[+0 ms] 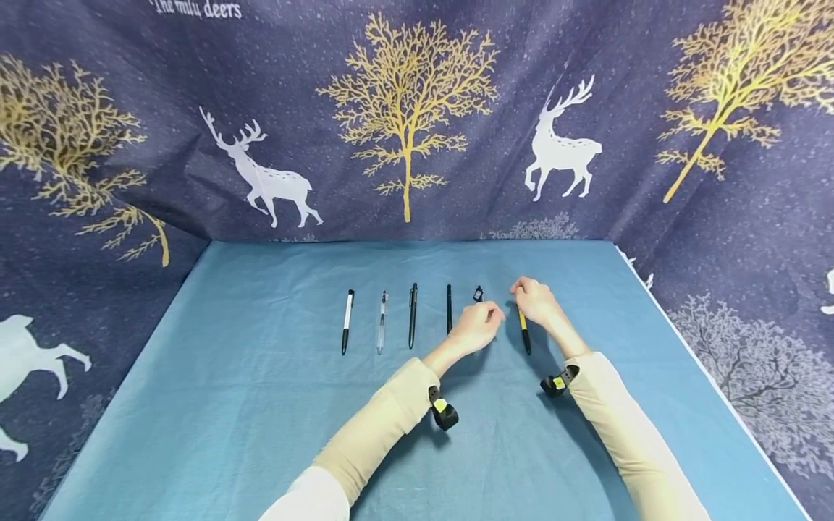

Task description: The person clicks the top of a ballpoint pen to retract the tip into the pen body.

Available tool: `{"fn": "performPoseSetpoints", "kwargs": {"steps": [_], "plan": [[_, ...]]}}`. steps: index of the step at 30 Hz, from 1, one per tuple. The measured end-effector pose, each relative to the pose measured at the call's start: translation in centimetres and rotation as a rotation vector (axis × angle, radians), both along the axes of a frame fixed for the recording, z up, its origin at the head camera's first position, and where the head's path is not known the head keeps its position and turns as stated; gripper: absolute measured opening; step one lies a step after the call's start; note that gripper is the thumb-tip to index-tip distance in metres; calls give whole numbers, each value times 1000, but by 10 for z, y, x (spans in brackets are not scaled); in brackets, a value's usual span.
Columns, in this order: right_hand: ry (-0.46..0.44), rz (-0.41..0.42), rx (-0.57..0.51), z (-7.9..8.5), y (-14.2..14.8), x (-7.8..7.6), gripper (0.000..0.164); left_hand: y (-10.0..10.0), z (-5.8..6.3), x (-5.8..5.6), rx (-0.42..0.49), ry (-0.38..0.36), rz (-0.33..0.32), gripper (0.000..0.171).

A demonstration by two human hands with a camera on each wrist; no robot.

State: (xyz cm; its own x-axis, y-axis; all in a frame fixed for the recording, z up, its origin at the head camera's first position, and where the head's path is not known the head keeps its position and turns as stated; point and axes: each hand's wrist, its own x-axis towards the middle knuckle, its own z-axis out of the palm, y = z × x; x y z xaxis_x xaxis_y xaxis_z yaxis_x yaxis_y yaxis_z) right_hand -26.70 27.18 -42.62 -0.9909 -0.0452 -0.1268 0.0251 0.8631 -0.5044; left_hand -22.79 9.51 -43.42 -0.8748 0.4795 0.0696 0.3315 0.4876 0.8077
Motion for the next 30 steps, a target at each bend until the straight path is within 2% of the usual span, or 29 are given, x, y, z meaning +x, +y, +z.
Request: {"fn": "performPoseSetpoints", "kwargs": {"steps": [2, 7, 11, 15, 24, 30], "plan": [[-15, 15, 2, 2, 0, 2, 41, -7, 1, -1, -23, 28, -4, 32], [-36, 48, 23, 6, -1, 6, 41, -20, 2, -5, -114, 115, 37, 31], [-35, 53, 34, 6, -2, 8, 42, -31, 6, -7, -173, 150, 34, 31], [-19, 76, 28, 4, -3, 10, 42, -44, 8, -7, -195, 163, 31, 32], [36, 161, 29, -2, 0, 18, 43, -74, 4, -13, -282, 194, 163, 42], [118, 191, 51, -3, 0, 21, 41, -94, 2, -18, -298, 213, 189, 46]]}}
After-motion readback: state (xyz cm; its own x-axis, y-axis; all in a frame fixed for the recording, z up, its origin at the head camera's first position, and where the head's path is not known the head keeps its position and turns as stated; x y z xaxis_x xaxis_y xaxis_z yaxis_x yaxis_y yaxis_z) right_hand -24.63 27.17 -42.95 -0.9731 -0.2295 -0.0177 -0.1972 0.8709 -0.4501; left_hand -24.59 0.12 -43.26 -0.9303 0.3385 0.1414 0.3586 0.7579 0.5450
